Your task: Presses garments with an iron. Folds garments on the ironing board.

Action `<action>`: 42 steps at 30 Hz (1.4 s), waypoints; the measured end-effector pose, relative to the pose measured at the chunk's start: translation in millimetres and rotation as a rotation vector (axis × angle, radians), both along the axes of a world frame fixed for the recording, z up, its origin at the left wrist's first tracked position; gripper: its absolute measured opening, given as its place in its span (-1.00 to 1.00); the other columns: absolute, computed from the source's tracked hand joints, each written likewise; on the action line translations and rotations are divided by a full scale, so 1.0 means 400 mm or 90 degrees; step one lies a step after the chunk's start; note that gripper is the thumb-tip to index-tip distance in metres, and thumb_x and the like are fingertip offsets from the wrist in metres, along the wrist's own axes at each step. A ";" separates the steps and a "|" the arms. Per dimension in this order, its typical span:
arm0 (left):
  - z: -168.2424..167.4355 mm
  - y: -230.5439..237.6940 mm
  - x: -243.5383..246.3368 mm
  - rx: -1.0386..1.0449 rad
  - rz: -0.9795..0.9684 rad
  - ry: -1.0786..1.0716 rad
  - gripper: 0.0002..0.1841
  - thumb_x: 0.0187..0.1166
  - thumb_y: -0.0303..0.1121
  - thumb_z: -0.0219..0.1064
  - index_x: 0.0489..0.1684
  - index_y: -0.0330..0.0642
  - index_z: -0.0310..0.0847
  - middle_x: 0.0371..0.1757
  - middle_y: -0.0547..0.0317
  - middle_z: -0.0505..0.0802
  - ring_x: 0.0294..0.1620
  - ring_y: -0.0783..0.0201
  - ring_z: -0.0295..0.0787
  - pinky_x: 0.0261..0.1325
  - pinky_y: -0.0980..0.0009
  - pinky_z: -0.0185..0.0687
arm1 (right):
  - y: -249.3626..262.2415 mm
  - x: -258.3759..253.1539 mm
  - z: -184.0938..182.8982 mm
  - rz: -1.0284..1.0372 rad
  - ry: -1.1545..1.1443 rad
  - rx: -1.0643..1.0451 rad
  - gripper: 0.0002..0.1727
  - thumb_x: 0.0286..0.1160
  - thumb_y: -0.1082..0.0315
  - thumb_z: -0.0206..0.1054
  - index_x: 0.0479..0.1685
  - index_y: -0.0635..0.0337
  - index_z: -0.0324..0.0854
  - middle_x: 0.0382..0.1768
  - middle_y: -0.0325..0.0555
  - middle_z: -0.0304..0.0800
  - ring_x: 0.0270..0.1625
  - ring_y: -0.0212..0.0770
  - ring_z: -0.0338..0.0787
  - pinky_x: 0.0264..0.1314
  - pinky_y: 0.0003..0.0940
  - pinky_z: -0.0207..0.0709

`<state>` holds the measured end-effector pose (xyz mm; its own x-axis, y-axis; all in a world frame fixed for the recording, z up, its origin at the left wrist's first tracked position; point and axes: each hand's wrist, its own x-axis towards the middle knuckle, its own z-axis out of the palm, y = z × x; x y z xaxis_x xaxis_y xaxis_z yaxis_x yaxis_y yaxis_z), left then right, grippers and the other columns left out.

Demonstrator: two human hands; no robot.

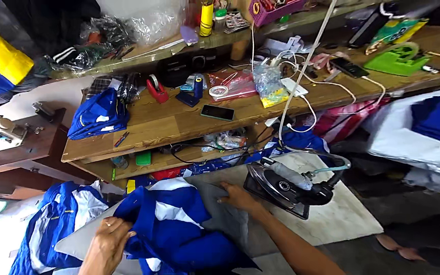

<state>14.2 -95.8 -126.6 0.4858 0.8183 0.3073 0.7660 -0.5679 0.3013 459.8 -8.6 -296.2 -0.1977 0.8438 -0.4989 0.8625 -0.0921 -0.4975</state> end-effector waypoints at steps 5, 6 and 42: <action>-0.151 0.002 0.059 -0.027 -0.033 -0.001 -0.66 0.68 -0.18 0.22 -0.40 -0.14 0.85 -0.32 0.17 0.92 -0.15 0.18 0.90 0.20 0.06 0.71 | 0.059 -0.012 0.154 -0.025 0.129 0.025 -0.62 0.43 0.15 0.55 -0.08 0.35 0.77 -0.12 0.28 0.79 0.05 0.22 0.75 0.21 0.31 0.50; -0.167 -0.005 0.070 -0.035 -0.036 -0.001 -0.67 0.67 -0.18 0.22 -0.39 -0.13 0.85 -0.32 0.18 0.92 -0.15 0.19 0.89 0.20 0.06 0.70 | 0.079 -0.026 0.220 -0.036 0.131 0.049 -0.65 0.43 0.18 0.54 -0.08 0.35 0.77 -0.11 0.27 0.79 0.06 0.22 0.75 0.23 0.32 0.50; -0.339 0.096 -0.063 -0.500 0.003 -0.271 -0.44 0.33 -0.23 0.61 0.33 -0.29 0.71 0.56 -0.06 0.65 0.65 0.11 0.47 0.72 0.12 0.32 | -0.009 -0.269 0.058 0.282 0.091 0.243 -0.68 0.61 0.10 0.36 0.14 0.03 0.82 0.16 0.05 0.85 0.34 0.22 0.70 0.40 0.40 0.35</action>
